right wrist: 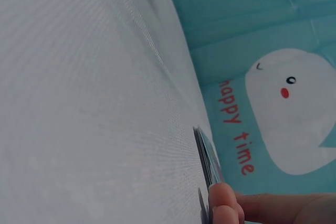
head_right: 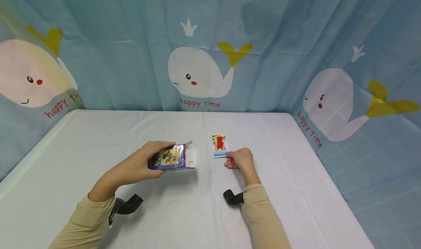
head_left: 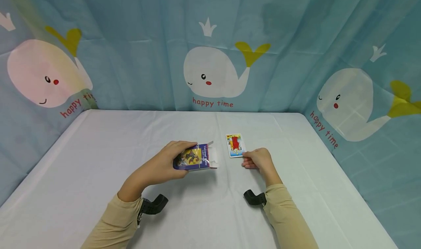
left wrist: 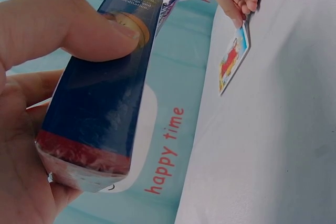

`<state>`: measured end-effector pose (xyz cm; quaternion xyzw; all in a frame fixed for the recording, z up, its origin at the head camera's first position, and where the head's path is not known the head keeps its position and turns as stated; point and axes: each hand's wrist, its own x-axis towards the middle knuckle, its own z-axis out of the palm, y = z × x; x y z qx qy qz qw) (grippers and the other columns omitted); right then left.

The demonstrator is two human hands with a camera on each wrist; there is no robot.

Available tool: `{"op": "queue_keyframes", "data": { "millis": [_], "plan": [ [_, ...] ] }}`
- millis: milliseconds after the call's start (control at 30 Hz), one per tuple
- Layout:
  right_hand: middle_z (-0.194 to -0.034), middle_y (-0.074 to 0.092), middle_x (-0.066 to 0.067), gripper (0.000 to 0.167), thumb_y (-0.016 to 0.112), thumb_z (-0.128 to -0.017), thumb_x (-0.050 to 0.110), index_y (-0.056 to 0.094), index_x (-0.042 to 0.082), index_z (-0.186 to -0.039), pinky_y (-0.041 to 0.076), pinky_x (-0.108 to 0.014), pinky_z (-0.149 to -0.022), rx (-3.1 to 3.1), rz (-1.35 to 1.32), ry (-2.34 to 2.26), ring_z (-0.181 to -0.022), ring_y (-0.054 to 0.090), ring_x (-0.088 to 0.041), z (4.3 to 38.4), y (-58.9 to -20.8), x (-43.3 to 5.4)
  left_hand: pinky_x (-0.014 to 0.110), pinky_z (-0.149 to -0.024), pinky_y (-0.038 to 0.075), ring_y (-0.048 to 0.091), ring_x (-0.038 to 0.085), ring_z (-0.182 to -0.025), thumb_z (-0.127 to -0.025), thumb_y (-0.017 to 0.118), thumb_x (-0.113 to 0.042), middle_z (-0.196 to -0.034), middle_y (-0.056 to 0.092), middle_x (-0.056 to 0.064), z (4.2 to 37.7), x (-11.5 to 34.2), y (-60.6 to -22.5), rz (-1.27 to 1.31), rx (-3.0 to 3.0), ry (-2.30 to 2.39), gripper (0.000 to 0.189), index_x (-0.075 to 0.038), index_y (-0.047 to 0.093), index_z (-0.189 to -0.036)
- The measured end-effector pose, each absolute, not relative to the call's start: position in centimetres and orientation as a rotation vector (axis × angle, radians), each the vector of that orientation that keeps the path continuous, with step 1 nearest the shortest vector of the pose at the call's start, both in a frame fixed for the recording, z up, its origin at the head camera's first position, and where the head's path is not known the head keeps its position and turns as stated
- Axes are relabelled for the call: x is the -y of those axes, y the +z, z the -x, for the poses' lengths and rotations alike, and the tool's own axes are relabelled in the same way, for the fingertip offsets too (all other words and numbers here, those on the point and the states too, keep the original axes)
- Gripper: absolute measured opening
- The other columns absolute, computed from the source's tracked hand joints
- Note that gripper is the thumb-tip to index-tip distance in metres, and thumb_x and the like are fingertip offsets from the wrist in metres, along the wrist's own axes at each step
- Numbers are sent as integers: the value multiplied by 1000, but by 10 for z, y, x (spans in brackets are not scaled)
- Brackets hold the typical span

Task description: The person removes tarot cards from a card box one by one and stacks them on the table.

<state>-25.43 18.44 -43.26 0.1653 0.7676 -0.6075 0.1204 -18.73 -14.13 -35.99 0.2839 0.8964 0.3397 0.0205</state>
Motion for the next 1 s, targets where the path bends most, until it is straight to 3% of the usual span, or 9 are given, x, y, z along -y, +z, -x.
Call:
{"op": "queue_keyframes", "data": {
  "millis": [500, 733, 833, 1000],
  "plan": [
    [-50, 63, -1, 14, 64, -92, 8, 56, -3, -89, 52, -20, -48, -2281, -466, -1723, -45, 63, -6, 256, -429, -181, 44, -95, 45, 46, 24, -124, -80, 74, -13, -145, 52, 7, 186, 141, -359, -873, -2773, 1052, 75, -14, 45, -149],
    [-56, 62, -1, 17, 68, -90, 12, 58, -3, -89, 51, -20, -48, -2425, -476, -1672, -46, 60, -6, 255, -429, -180, 43, -95, 44, 46, 24, -124, -80, 74, -13, -146, 51, 7, 186, 141, -359, -871, -2772, 1044, 75, -14, 45, -149],
    [-72, 65, -8, 27, 73, -87, 21, 62, -3, -94, 51, -24, -55, -2647, -475, -1512, -57, 60, -11, 255, -426, -177, 43, -94, 44, 46, 24, -123, -80, 73, -12, -146, 50, 7, 186, 142, -359, -867, -2772, 1051, 75, -14, 45, -149],
    [-121, 62, -27, 58, 75, -84, 33, 61, -9, -122, 51, -43, -87, -2812, -424, -1213, -105, 59, -34, 257, -422, -162, 44, -95, 45, 45, 26, -126, -80, 74, -12, -147, 50, 8, 186, 140, -359, -875, -2762, 1061, 75, -13, 45, -149]
  ]
}}
